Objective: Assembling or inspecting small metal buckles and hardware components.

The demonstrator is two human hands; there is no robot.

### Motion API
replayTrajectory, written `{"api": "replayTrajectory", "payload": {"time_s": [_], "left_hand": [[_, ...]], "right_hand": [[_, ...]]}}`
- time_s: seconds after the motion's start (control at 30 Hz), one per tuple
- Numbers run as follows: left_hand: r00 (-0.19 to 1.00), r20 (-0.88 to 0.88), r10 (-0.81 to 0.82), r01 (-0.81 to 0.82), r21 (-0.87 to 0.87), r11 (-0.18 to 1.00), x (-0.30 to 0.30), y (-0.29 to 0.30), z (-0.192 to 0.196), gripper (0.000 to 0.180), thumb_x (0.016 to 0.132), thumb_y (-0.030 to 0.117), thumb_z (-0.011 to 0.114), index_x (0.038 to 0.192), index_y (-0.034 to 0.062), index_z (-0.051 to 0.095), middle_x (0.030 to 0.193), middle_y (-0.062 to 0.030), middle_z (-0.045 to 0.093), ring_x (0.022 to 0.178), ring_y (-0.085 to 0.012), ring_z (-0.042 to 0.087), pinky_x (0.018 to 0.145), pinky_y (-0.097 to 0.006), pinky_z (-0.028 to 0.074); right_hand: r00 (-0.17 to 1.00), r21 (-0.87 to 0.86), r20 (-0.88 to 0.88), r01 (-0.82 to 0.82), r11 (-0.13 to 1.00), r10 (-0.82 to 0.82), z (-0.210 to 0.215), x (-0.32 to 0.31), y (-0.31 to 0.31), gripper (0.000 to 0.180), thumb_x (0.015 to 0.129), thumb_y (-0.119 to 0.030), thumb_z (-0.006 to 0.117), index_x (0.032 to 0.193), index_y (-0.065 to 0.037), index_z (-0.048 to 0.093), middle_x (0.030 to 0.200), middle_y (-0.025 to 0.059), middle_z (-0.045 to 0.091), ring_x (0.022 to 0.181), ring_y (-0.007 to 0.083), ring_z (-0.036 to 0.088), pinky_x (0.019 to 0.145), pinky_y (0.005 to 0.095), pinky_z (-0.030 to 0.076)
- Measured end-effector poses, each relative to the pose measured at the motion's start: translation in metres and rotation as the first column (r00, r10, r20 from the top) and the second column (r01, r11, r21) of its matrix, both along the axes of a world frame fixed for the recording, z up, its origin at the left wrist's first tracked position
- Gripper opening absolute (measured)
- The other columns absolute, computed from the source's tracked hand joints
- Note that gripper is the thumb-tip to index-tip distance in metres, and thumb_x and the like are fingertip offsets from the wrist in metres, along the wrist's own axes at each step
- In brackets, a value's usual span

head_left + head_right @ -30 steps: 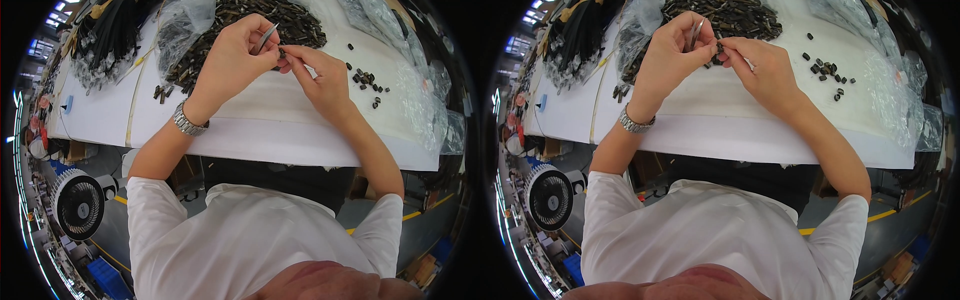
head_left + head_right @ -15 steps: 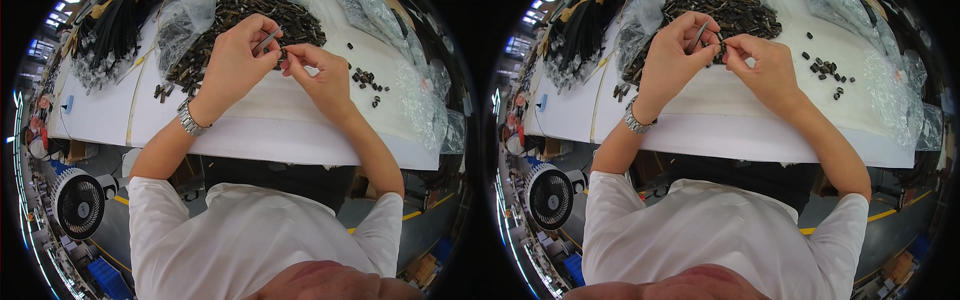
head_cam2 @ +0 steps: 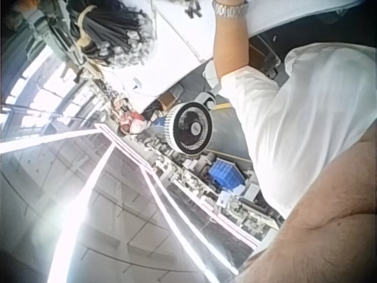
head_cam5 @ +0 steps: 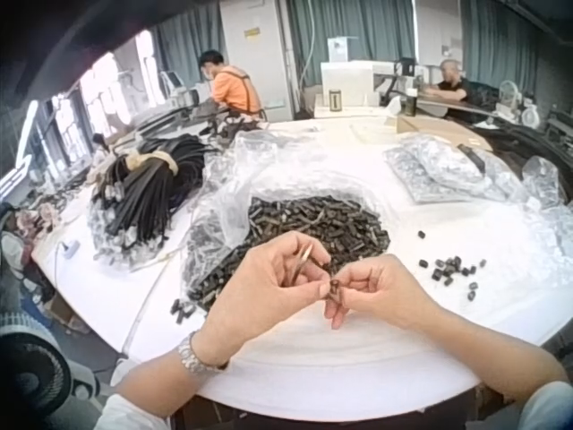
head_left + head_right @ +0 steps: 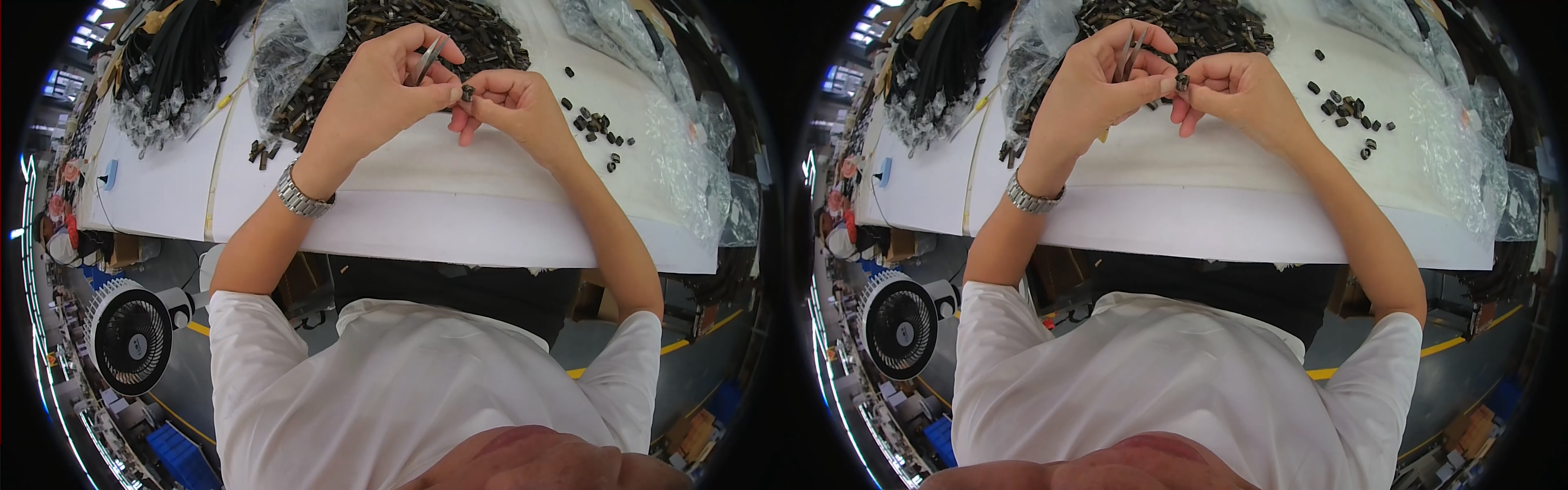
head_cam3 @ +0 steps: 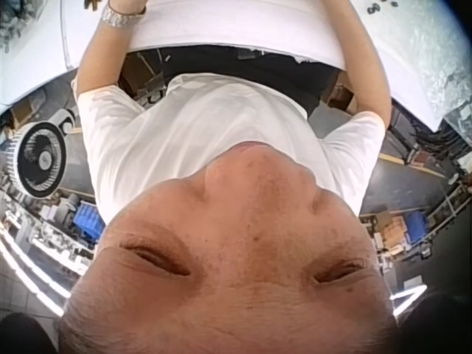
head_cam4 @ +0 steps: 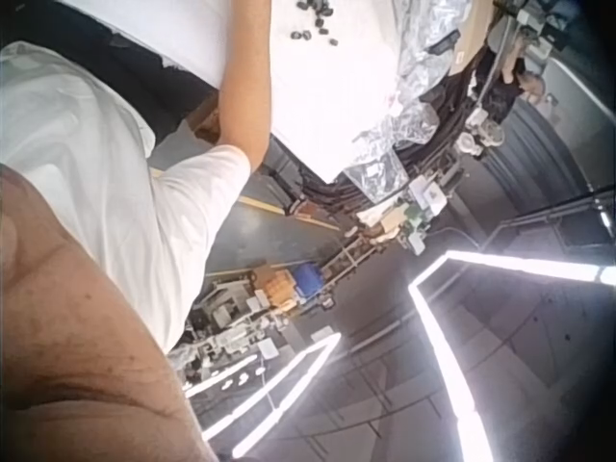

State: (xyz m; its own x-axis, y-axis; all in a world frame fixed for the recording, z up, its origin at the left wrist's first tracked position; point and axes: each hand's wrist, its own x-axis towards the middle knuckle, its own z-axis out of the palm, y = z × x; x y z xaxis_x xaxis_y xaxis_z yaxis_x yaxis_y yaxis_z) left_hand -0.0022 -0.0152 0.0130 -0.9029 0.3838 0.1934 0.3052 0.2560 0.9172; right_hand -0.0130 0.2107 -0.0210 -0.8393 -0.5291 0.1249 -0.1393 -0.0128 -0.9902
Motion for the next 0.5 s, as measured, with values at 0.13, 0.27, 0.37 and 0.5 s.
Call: {"api": "replayTrajectory", "payload": {"time_s": [0.13,0.27,0.37,0.5], "left_hand": [[0.992,-0.111,0.067,-0.072,-0.04,0.997,-0.004,-0.002,-0.008,0.029,0.092,0.01,0.075,0.119,0.0033,0.066,0.092,0.0,0.072,0.073,-0.0003,0.057,0.059,-0.016,0.041],[0.979,-0.184,0.088,-0.112,-0.128,0.985,0.002,0.002,-0.005,0.026,0.091,0.01,0.076,0.115,0.0056,0.068,0.09,0.0023,0.072,0.067,0.0001,0.05,0.059,-0.018,0.04],[0.966,-0.229,0.118,-0.153,-0.143,0.978,0.004,0.007,-0.005,0.026,0.09,0.007,0.075,0.114,0.0064,0.069,0.09,0.0026,0.072,0.065,-0.0006,0.046,0.059,-0.018,0.038],[0.941,-0.302,0.154,-0.194,-0.109,0.975,0.01,0.014,-0.009,0.027,0.089,0.004,0.074,0.115,0.0058,0.068,0.09,0.0008,0.072,0.066,-0.0016,0.052,0.061,-0.019,0.042]], "right_hand": [[0.976,0.105,-0.121,0.194,0.975,-0.181,-0.001,0.015,-0.008,0.02,0.101,-0.007,0.063,0.114,0.007,0.071,0.094,0.0114,0.077,0.084,0.0163,0.076,0.082,0.0279,0.06],[0.967,-0.005,-0.099,0.235,0.972,-0.234,0.004,0.017,-0.009,0.02,0.1,-0.007,0.064,0.113,0.007,0.072,0.097,0.0115,0.077,0.084,0.0161,0.076,0.082,0.0276,0.06],[0.971,0.039,-0.107,0.221,0.975,-0.216,0.006,0.018,-0.006,0.02,0.099,-0.006,0.065,0.111,0.007,0.072,0.096,0.0117,0.077,0.086,0.0159,0.076,0.082,0.0267,0.06],[0.969,0.062,-0.098,0.232,0.971,-0.226,0.009,0.019,-0.006,0.02,0.099,-0.006,0.066,0.11,0.008,0.072,0.094,0.0115,0.077,0.086,0.0159,0.076,0.082,0.0264,0.06]]}}
